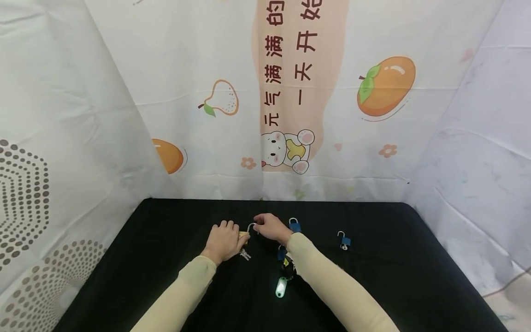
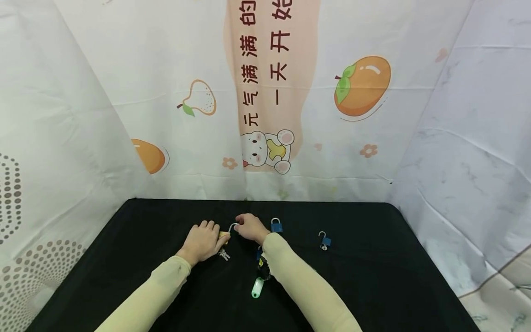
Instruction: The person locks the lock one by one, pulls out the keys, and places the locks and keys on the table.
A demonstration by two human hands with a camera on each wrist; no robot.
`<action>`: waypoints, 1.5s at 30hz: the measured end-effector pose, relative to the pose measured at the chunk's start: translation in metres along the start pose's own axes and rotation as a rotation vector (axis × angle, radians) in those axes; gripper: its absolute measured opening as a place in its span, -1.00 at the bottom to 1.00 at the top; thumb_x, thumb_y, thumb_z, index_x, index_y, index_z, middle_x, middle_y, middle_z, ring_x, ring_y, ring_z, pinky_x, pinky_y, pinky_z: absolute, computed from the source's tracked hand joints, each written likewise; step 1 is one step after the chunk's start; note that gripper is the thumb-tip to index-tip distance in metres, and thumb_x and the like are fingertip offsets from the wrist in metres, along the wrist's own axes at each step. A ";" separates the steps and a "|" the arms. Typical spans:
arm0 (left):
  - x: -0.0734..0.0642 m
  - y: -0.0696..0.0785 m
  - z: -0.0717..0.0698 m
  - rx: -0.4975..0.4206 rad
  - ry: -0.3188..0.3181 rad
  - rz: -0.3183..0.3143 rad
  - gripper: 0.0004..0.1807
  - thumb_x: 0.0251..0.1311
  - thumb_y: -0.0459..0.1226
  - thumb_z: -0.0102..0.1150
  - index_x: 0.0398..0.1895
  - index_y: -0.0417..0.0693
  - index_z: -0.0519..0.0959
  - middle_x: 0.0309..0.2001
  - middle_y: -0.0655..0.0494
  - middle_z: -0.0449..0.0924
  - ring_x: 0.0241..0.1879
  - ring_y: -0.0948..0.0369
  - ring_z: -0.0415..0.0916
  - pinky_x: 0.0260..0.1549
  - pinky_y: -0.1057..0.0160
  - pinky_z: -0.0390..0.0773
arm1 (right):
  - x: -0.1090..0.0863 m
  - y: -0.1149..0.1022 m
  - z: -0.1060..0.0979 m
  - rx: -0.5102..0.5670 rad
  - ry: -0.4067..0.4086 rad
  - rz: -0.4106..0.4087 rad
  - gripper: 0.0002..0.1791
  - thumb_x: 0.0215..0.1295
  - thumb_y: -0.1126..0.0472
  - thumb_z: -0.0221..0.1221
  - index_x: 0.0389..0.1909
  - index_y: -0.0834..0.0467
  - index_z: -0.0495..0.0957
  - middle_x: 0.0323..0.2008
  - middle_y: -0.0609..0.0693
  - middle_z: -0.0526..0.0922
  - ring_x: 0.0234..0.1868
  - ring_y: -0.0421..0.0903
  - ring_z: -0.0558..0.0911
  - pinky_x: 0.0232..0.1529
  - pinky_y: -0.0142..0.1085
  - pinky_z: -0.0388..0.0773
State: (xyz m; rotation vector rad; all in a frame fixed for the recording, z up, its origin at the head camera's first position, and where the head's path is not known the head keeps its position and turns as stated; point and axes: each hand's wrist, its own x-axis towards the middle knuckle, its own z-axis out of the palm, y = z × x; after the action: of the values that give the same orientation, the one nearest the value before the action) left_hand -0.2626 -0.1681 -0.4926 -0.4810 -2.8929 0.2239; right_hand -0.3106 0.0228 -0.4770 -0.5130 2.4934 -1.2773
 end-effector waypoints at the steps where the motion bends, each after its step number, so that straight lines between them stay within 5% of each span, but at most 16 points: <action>1: 0.002 0.000 -0.001 -0.001 -0.010 -0.007 -0.34 0.48 0.23 -0.15 -0.12 -0.21 0.59 -0.17 -0.11 0.56 -0.15 -0.04 0.50 -0.19 -0.07 0.56 | 0.001 0.000 0.000 -0.003 0.011 0.005 -0.57 0.48 0.28 0.13 0.30 0.35 0.46 0.18 0.24 0.55 0.22 0.16 0.53 0.19 0.04 0.47; 10: 0.011 0.003 -0.003 -0.055 -0.078 -0.064 -0.25 0.40 0.30 -0.06 -0.10 -0.28 0.61 -0.21 -0.13 0.58 -0.19 -0.04 0.56 -0.23 -0.03 0.61 | 0.000 0.003 0.003 0.002 0.049 0.013 -0.58 0.50 0.28 0.11 0.30 0.33 0.46 0.21 0.24 0.54 0.24 0.17 0.52 0.20 0.03 0.47; 17: 0.009 0.005 -0.009 -0.181 -0.093 -0.164 -0.28 0.22 0.35 0.14 -0.64 -0.11 0.50 -0.63 0.02 0.43 -0.62 0.09 0.43 -0.63 0.15 0.48 | 0.002 0.003 0.006 0.054 0.034 0.039 -0.58 0.51 0.29 0.08 0.30 0.36 0.45 0.22 0.26 0.53 0.23 0.17 0.53 0.19 0.04 0.47; 22: 0.009 0.009 -0.009 -0.272 -0.110 -0.215 -0.32 0.17 0.32 0.24 -0.69 -0.06 0.44 -0.70 0.10 0.34 -0.70 0.15 0.34 -0.68 0.19 0.38 | 0.004 0.004 0.008 0.074 0.018 0.077 -0.59 0.53 0.29 0.05 0.29 0.36 0.46 0.24 0.25 0.52 0.25 0.17 0.52 0.22 0.05 0.45; 27: 0.011 0.016 -0.009 -0.326 -0.134 -0.200 -0.39 0.20 0.23 0.28 -0.72 -0.03 0.45 -0.71 0.11 0.34 -0.69 0.15 0.35 -0.63 0.16 0.41 | 0.006 0.008 0.005 0.075 0.016 0.077 -0.65 0.53 0.34 -0.05 0.19 0.35 0.55 0.21 0.22 0.55 0.18 0.09 0.54 0.15 -0.04 0.48; 30: 0.011 0.018 -0.009 -0.379 -0.136 -0.181 -0.45 0.23 0.15 0.30 -0.69 -0.01 0.45 -0.69 0.12 0.35 -0.68 0.15 0.36 -0.56 0.11 0.43 | 0.005 0.010 0.003 0.125 0.027 0.066 -0.63 0.49 0.41 -0.10 0.13 0.34 0.60 0.08 0.18 0.62 -0.06 0.03 0.57 -0.06 -0.13 0.51; 34: 0.006 0.018 -0.014 -0.546 -0.140 -0.186 -0.54 0.27 0.11 0.28 -0.57 -0.01 0.49 -0.65 0.15 0.40 -0.67 0.19 0.38 -0.58 0.15 0.43 | -0.003 0.008 -0.008 0.218 0.022 0.045 -0.65 0.53 0.39 -0.05 0.16 0.32 0.60 -0.11 0.14 0.63 -0.27 -0.04 0.55 -0.23 -0.21 0.55; 37: -0.001 0.018 -0.020 -0.725 -0.108 -0.187 -0.57 0.32 0.12 0.23 -0.44 -0.04 0.54 -0.61 0.17 0.45 -0.65 0.24 0.40 -0.62 0.23 0.41 | -0.015 0.000 -0.022 0.226 0.013 -0.024 -0.68 0.58 0.27 0.01 0.19 0.27 0.60 -0.11 0.15 0.64 -0.24 -0.07 0.58 -0.20 -0.22 0.61; 45: -0.017 0.033 -0.049 -1.096 -0.001 -0.128 -0.53 0.37 0.16 0.17 -0.24 -0.08 0.55 -0.48 0.16 0.54 -0.54 0.24 0.48 -0.58 0.27 0.48 | -0.046 -0.013 -0.051 0.025 0.103 -0.306 -0.64 0.64 0.02 -0.07 -0.04 0.12 0.64 -0.32 -0.04 0.62 -0.35 -0.07 0.60 -0.27 -0.20 0.61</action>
State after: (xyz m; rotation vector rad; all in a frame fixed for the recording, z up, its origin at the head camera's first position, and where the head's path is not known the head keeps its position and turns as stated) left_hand -0.2258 -0.1374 -0.4541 -0.4109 -2.7652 -1.4127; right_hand -0.2883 0.0724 -0.4330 -0.8704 2.5504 -1.4757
